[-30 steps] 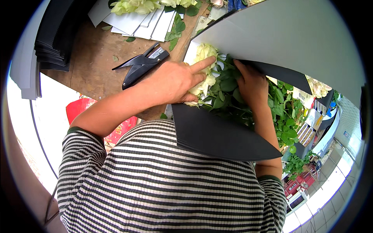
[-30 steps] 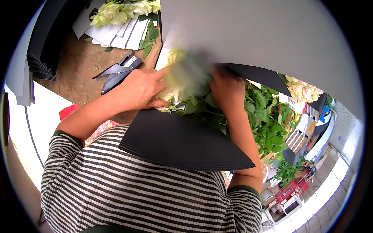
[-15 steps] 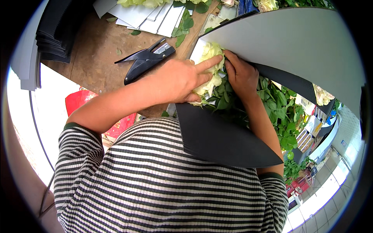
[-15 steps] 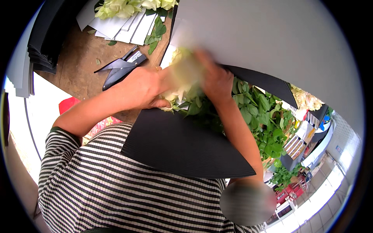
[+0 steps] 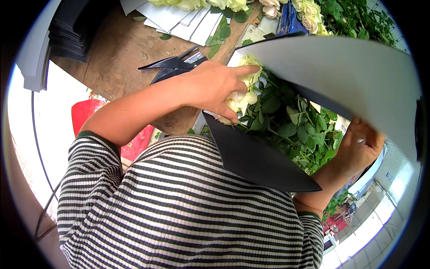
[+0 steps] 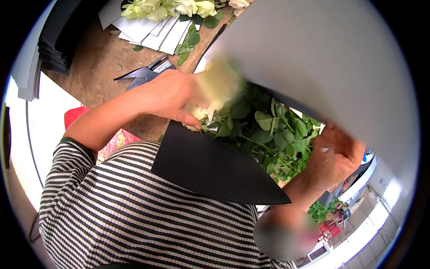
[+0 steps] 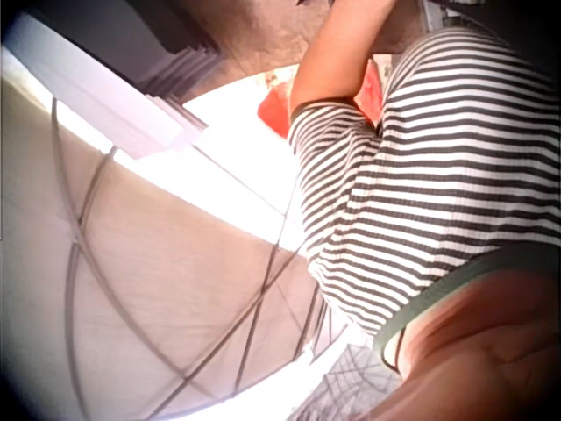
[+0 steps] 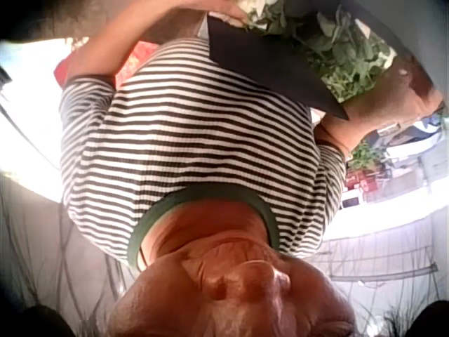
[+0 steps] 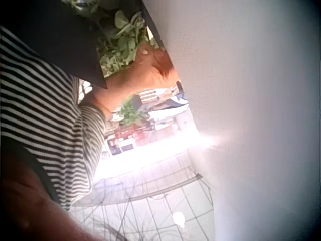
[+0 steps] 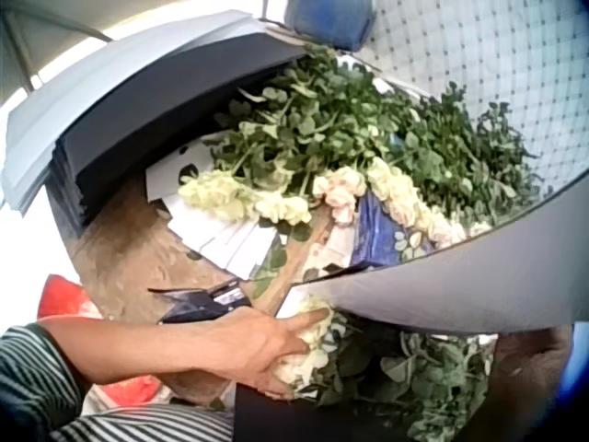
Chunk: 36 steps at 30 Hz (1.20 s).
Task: The person arranges white roses and green leaves into a black box lined with white paper. They place the flowers and leaves by hand, adjust their positions, and use a stapler to secure the paper lining.
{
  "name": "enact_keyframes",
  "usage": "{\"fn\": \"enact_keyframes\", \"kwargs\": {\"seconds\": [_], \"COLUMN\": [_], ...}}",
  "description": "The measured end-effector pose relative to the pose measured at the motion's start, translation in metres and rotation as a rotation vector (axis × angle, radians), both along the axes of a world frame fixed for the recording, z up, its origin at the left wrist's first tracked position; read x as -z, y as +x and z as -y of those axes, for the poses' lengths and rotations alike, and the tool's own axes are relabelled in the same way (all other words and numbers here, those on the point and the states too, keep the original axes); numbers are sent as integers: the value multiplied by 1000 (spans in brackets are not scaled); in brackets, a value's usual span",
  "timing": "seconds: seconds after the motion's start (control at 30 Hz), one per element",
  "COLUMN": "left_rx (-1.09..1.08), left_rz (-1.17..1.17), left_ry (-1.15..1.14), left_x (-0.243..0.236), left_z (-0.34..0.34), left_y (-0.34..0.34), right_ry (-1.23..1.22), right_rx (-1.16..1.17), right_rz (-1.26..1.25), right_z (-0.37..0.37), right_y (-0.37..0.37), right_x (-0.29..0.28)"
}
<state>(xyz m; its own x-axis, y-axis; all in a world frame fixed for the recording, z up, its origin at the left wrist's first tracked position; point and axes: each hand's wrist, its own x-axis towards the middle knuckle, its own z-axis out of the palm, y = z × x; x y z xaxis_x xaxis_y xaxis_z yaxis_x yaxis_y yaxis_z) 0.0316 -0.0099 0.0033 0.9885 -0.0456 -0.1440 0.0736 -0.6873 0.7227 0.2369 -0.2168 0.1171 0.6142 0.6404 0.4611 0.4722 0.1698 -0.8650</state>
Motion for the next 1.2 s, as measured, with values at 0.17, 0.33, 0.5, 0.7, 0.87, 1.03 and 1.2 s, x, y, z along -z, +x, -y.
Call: {"fn": "enact_keyframes", "kwargs": {"seconds": [0.17, 0.33, 0.5, 0.7, 0.87, 1.03, 1.2], "left_rx": [-59, -311, -699, 146, 305, 235, 314], "left_rz": [33, 313, 370, 239, 17, 21, 103], "left_ry": [-143, -608, -524, -112, 285, 330, 330], "left_x": [6, 41, 32, -2, -16, -8, -10], "left_z": [-1, 21, 33, 23, 38, 41, 43], "left_y": [-6, -21, -40, 0, 16, 9, 14], "right_ry": [-692, -856, -866, -1001, -1143, -562, -1105], "right_rx": [-697, -881, -1016, -1085, -1117, -813, 593], "right_rz": [232, 119, 241, 345, 282, 175, 1114], "right_z": [-14, 1, -3, -3, 0, -66, 33], "right_y": [-22, -41, -44, -43, -37, 68, 299], "right_x": [-47, 10, 41, 61, 61, -48, -7]}}
